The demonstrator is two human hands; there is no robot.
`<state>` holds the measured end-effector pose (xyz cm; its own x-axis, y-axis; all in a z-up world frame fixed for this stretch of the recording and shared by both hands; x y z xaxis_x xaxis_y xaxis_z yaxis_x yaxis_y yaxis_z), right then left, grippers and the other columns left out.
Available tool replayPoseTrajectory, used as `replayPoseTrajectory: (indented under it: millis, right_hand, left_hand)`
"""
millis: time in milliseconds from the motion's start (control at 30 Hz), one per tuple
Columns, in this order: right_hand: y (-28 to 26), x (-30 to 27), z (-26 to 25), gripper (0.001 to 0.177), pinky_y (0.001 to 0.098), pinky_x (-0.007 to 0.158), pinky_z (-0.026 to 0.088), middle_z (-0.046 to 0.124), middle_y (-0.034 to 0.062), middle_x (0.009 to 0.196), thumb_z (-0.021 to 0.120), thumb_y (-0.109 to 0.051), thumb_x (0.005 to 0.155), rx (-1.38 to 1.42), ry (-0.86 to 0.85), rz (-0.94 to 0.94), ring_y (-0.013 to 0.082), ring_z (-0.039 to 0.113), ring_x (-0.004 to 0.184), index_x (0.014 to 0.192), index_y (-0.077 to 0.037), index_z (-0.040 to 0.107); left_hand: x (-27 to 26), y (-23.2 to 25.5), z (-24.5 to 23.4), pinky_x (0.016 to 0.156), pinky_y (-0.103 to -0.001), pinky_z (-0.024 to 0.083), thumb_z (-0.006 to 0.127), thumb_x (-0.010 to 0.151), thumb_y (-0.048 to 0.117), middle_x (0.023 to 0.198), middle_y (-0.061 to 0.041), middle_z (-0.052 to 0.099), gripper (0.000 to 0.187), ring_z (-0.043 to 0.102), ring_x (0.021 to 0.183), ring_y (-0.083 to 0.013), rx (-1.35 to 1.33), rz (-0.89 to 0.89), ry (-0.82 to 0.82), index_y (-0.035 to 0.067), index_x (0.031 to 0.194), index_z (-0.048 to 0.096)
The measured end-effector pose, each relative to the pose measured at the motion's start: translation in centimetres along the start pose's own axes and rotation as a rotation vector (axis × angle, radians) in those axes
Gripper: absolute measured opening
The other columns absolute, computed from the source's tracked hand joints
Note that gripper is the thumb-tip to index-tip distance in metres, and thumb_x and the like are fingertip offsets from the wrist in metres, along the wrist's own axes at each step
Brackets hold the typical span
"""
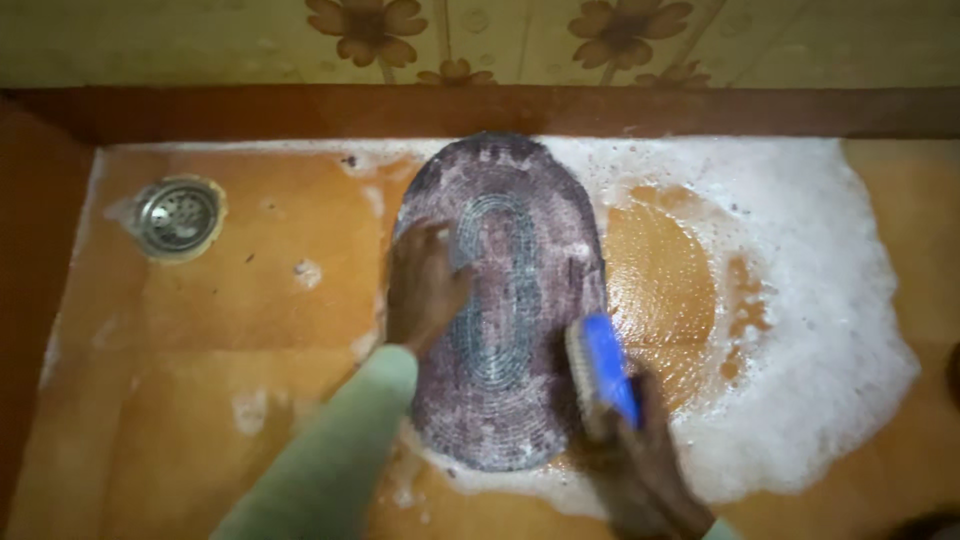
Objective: The person scrubs a small rug using a brush and soapy water on a tiled floor, then rinses and wrings it out.
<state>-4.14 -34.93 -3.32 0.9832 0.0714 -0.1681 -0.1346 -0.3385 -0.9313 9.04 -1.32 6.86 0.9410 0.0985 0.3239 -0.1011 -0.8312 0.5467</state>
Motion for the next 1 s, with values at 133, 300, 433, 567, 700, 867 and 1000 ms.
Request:
replayPoseTrajectory:
  millis: [133,300,433,567,700,867,1000]
  right_hand:
    - [-6.9,5.9,-1.5,0.069,0.0446,0.096,0.053,0.058,0.0225,0.136,0.06,-0.035,0.096,-0.319,0.04,-0.173,0.0348,0.063,0.119,0.155,-0.009,0.033]
    - [-9.6,6.2,0.6,0.079,0.0473,0.085,0.055,0.059,0.0166,0.113,0.061,-0.044,0.086,-0.845,-0.118,-0.106,0.0376,0.064,0.097,0.157,-0.023,0.034]
    - [-8.5,3.9,0.0,0.077,0.049,0.08,0.056,0.059,0.0149,0.113,0.061,-0.045,0.085,-0.864,-0.103,-0.041,0.0373,0.066,0.096,0.155,-0.026,0.035]
    - [-6.7,-0.3,-1.9,0.081,0.0455,0.08,0.058,0.061,0.0126,0.111,0.064,-0.045,0.085,-0.871,-0.153,0.048,0.0333,0.069,0.094,0.157,-0.024,0.035]
    - [-8.6,-2.8,-4.1,0.076,0.0437,0.085,0.058,0.065,0.0146,0.113,0.075,-0.04,0.079,-0.768,0.137,-0.107,0.0351,0.069,0.097,0.145,-0.017,0.045]
    - [-9.0,4.1,-2.1,0.06,0.0408,0.085,0.06,0.064,0.0148,0.126,0.061,-0.028,0.093,-0.623,0.059,-0.136,0.0317,0.071,0.099,0.15,-0.015,0.045]
    - [-17.2,5.2,9.0,0.053,0.0489,0.081,0.058,0.062,0.0254,0.126,0.066,-0.028,0.091,-0.694,-0.176,-0.707,0.0409,0.066,0.102,0.142,-0.014,0.054]
  left_hand:
    - [-5.2,-6.2,-2.3,0.104,-0.052,0.042,0.086,0.071,0.03,0.123,-0.027,0.058,0.078,0.054,0.119,-0.0441,0.131,-0.408,-0.079,-0.004,0.133,0.053]
    - [-8.5,-8.7,-0.5,0.096,-0.052,0.048,0.083,0.075,0.026,0.122,-0.03,0.06,0.076,0.059,0.112,-0.0484,-0.002,-0.503,-0.144,-0.007,0.135,0.049]
    - [-9.4,-8.7,0.8,0.087,-0.052,0.054,0.076,0.082,0.02,0.106,-0.027,0.07,0.062,0.068,0.1,-0.0456,-0.086,-0.533,-0.209,-0.001,0.136,0.052]
    - [-9.0,-6.5,1.6,0.086,-0.052,0.054,0.077,0.083,0.018,0.103,-0.025,0.072,0.047,0.067,0.101,-0.0447,-0.099,-0.39,-0.287,0.006,0.126,0.064]
    - [-8.3,-5.2,1.9,0.086,-0.049,0.054,0.078,0.08,0.018,0.105,-0.023,0.073,0.051,0.069,0.1,-0.042,-0.161,-0.382,-0.347,0.008,0.128,0.062]
    - [-8.8,-6.0,0.5,0.085,-0.042,0.057,0.081,0.076,0.02,0.101,-0.019,0.077,0.038,0.075,0.096,-0.035,-0.319,-0.456,-0.09,0.004,0.109,0.07]
    - [-11.0,-6.7,0.7,0.078,-0.042,0.057,0.083,0.075,0.026,0.091,-0.02,0.077,0.032,0.076,0.087,-0.0357,-0.282,-0.538,-0.195,0.004,0.097,0.074]
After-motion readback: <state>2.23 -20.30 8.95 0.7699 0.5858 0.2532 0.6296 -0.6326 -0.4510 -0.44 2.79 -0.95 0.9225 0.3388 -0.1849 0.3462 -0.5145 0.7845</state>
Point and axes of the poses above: each hand's wrist, its own x-axis towards the middle knuckle, its own z-axis out of the palm, y = z × x, the point moved 10 cm from there along x, towards the middle knuckle
